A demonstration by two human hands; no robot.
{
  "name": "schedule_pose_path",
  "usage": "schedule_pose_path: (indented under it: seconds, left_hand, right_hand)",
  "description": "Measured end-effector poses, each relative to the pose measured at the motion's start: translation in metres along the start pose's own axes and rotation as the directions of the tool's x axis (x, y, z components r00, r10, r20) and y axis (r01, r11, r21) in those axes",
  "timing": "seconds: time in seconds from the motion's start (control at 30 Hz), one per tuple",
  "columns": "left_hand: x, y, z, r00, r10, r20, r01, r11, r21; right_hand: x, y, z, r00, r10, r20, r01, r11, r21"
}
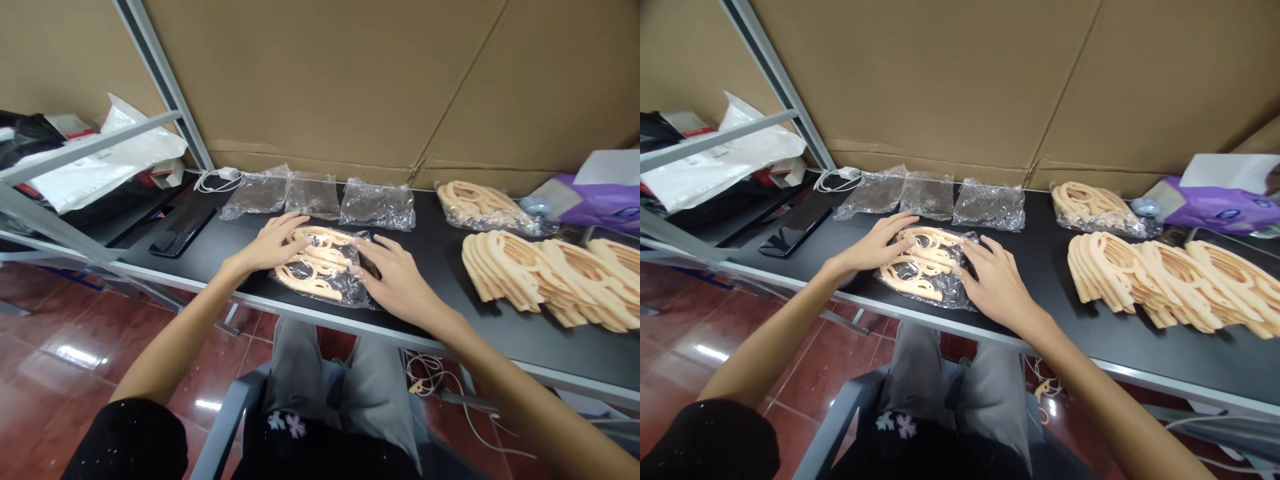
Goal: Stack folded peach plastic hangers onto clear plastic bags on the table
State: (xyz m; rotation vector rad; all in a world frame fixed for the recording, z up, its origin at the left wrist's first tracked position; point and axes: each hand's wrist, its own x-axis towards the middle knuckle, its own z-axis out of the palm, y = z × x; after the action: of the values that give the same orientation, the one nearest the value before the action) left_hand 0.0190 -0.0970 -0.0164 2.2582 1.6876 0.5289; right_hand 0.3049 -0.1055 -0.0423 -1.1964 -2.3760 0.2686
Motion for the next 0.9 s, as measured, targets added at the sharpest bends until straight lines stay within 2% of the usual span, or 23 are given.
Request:
schedule_pose_path:
  seconds: [0.1, 0.2, 0.43, 0.63, 0.73, 0.83, 0.9]
  left_hand:
    - [0.009, 0.0, -0.01, 0.989, 0.126, 0.073, -0.133, 0.985, 0.113]
    - [0.018, 0.001, -0.014, 0.961, 0.212, 0.18, -0.232, 0.968, 0.099]
    - [0.023, 0.006, -0.013, 0.961, 0.2, 0.189, -0.225, 0.967, 0.121]
    - [0.024, 0.008, -0.009, 0.964, 0.199, 0.177, -0.23, 0.957, 0.176]
    - [0.023, 0.013, -0.01, 0.956, 0.221, 0.192, -0.26, 0.941, 0.215]
    - [0.014, 0.024, -0.009, 0.968, 0.203, 0.147, -0.24, 0.923, 0.302]
    - [0.006, 0.033, -0.007, 0.972, 0.195, 0.131, -0.229, 0.91, 0.346]
  right_hand:
    - [0.005, 0.007, -0.001, 0.999, 0.019, 0.031, -0.02, 0.999, 0.031]
    - [0.01, 0.011, 0.0, 0.998, 0.028, 0.059, -0.032, 0.997, 0.067]
    - [0.027, 0.01, 0.004, 0.994, 0.042, 0.1, -0.059, 0.984, 0.17]
    - [0.033, 0.005, 0.01, 0.994, 0.108, -0.018, -0.103, 0.974, 0.204]
    - [0.029, 0.004, 0.005, 0.991, 0.105, -0.086, -0.087, 0.978, 0.189]
    - [0.013, 0.014, -0.019, 0.974, 0.075, -0.214, -0.053, 0.993, 0.104]
    - [-0.008, 0.028, -0.044, 0.945, 0.054, -0.322, -0.073, 0.996, -0.045]
